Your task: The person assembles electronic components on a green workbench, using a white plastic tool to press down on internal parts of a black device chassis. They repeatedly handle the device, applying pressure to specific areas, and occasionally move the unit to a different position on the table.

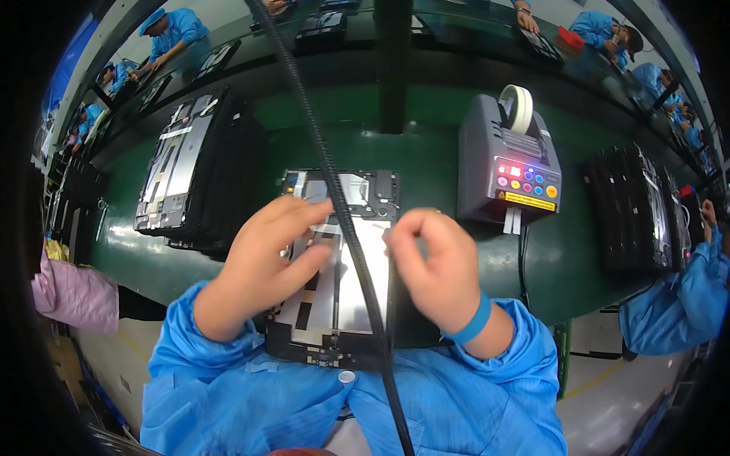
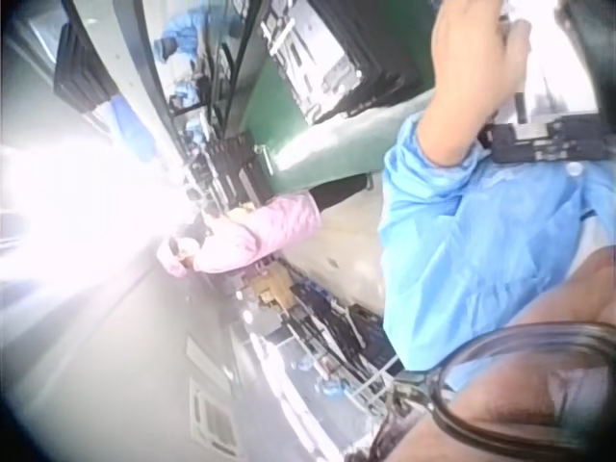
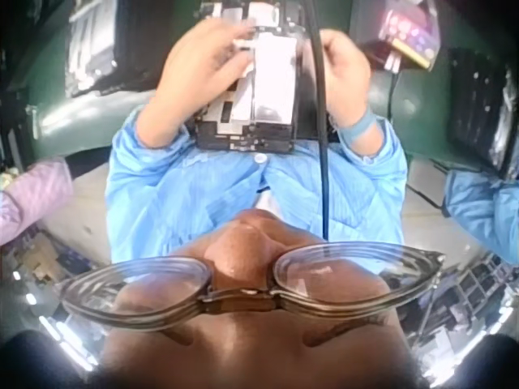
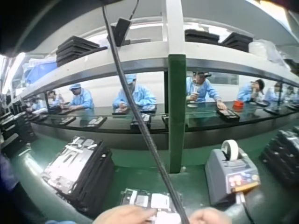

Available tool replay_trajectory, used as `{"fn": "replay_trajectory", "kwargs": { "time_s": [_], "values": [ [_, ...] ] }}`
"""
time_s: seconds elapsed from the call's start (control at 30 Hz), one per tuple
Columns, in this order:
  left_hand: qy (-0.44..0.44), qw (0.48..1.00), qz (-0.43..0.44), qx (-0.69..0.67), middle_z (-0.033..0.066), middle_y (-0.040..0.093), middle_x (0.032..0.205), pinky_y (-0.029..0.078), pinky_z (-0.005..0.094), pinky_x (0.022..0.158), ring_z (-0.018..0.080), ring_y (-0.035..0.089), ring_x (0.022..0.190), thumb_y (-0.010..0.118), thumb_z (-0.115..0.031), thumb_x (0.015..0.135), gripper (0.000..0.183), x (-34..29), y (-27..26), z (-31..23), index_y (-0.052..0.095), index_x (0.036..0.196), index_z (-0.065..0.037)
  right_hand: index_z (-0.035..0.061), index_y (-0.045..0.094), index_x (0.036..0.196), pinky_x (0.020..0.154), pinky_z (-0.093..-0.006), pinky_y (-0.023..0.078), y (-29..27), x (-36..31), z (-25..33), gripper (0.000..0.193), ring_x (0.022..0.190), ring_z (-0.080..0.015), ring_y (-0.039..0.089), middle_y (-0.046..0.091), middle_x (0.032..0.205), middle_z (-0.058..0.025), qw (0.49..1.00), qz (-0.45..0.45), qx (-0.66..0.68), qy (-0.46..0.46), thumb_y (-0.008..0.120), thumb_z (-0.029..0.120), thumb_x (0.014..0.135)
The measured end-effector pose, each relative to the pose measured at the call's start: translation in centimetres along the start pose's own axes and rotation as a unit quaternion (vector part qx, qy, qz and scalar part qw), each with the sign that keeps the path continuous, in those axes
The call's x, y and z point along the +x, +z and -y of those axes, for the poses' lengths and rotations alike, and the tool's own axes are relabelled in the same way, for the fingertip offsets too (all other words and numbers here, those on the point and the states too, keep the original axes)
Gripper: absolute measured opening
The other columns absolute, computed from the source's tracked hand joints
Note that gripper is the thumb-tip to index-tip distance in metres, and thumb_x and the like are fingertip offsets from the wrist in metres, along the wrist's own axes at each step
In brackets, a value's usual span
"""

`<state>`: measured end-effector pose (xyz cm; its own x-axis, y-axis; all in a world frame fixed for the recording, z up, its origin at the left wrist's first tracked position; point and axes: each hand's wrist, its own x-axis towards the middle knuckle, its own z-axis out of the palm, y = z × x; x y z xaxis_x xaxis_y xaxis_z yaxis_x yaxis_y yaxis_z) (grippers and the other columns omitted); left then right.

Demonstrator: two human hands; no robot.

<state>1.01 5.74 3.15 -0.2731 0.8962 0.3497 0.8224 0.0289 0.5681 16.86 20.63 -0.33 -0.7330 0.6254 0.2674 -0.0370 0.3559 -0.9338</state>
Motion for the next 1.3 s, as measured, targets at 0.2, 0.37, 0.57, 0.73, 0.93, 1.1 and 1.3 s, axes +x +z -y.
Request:
{"fn": "replay_trajectory", "kwargs": {
  "time_s": [0.2, 0.37, 0.57, 0.73, 0.93, 1.1, 1.3],
  "values": [
    [0.156, 0.980, 0.069, 0.099, 0.0183, 0.057, 0.112, 0.044, 0.0428, 0.093, 0.0360, 0.052, 0.110, 0.070, -0.018, 0.070, 0.036, 5.8, 4.3, 1.5, 0.068, 0.104, -0.006, 0.0036, 0.049, 0.106, 0.086, -0.0248, 0.043, 0.1, 1.9, -3.7, 0.014, 0.093, -0.0106, 0.055, 0.058, 0.096, -0.0040, 0.958, -0.040, 0.282, 0.028, 0.054, 0.009, 0.094],
    [0.174, 0.973, 0.087, 0.126, 0.0176, 0.056, 0.112, 0.043, 0.0447, 0.095, 0.0357, 0.049, 0.114, 0.073, -0.019, 0.065, 0.032, 5.6, 3.3, 2.7, 0.071, 0.096, -0.009, 0.0050, 0.044, 0.116, 0.084, -0.0246, 0.043, -1.7, 1.9, -5.1, 0.030, 0.092, -0.0114, 0.052, 0.054, 0.102, -0.0047, 0.965, -0.038, 0.255, 0.058, 0.058, 0.004, 0.089],
    [0.110, 0.986, 0.105, 0.068, 0.0156, 0.054, 0.114, 0.042, 0.0454, 0.095, 0.0357, 0.049, 0.112, 0.076, -0.016, 0.062, 0.043, 4.5, 2.7, 3.9, 0.071, 0.105, -0.014, 0.0051, 0.039, 0.125, 0.084, -0.0326, 0.047, 0.6, 5.6, -5.8, 0.054, 0.099, -0.0194, 0.052, 0.052, 0.113, -0.0132, 0.993, 0.009, 0.086, 0.076, 0.068, 0.009, 0.078],
    [0.137, 0.978, 0.078, 0.138, 0.0141, 0.055, 0.117, 0.041, 0.0486, 0.095, 0.0360, 0.047, 0.118, 0.077, -0.022, 0.061, 0.043, 4.3, 2.5, 4.1, 0.072, 0.104, -0.018, 0.0059, 0.037, 0.126, 0.089, -0.0357, 0.045, 1.0, 6.6, -6.5, 0.065, 0.102, -0.0217, 0.051, 0.052, 0.113, -0.0154, 0.992, 0.077, 0.045, 0.084, 0.072, 0.013, 0.072],
    [0.166, 0.953, 0.051, 0.248, 0.0111, 0.057, 0.118, 0.041, 0.0493, 0.094, 0.0356, 0.047, 0.121, 0.078, -0.031, 0.058, 0.046, 4.6, 2.3, 3.6, 0.072, 0.103, -0.022, 0.0076, 0.047, 0.117, 0.088, -0.0351, 0.045, 0.5, 6.8, -6.6, 0.052, 0.102, -0.0231, 0.051, 0.052, 0.111, -0.0134, 0.993, 0.089, 0.020, 0.071, 0.072, 0.015, 0.072],
    [0.158, 0.966, 0.045, 0.201, 0.0118, 0.057, 0.117, 0.040, 0.0499, 0.095, 0.0370, 0.048, 0.119, 0.077, -0.033, 0.060, 0.044, 4.4, 2.5, 4.7, 0.072, 0.102, -0.021, 0.0051, 0.061, 0.088, 0.078, -0.0357, 0.047, -2.0, 7.9, -3.2, 0.012, 0.088, -0.0281, 0.057, 0.059, 0.091, -0.0121, 0.969, 0.200, -0.139, -0.051, 0.066, 0.013, 0.080],
    [0.149, 0.974, 0.047, 0.163, 0.0146, 0.056, 0.116, 0.039, 0.0514, 0.096, 0.0405, 0.047, 0.120, 0.075, -0.032, 0.066, 0.038, 4.6, 2.5, 5.5, 0.073, 0.101, -0.019, 0.0034, 0.065, 0.085, 0.073, -0.0432, 0.049, -1.1, 9.5, -1.6, 0.019, 0.080, -0.0348, 0.062, 0.065, 0.082, -0.0153, 0.869, 0.343, -0.339, -0.110, 0.054, 0.019, 0.087]
  ]
}}
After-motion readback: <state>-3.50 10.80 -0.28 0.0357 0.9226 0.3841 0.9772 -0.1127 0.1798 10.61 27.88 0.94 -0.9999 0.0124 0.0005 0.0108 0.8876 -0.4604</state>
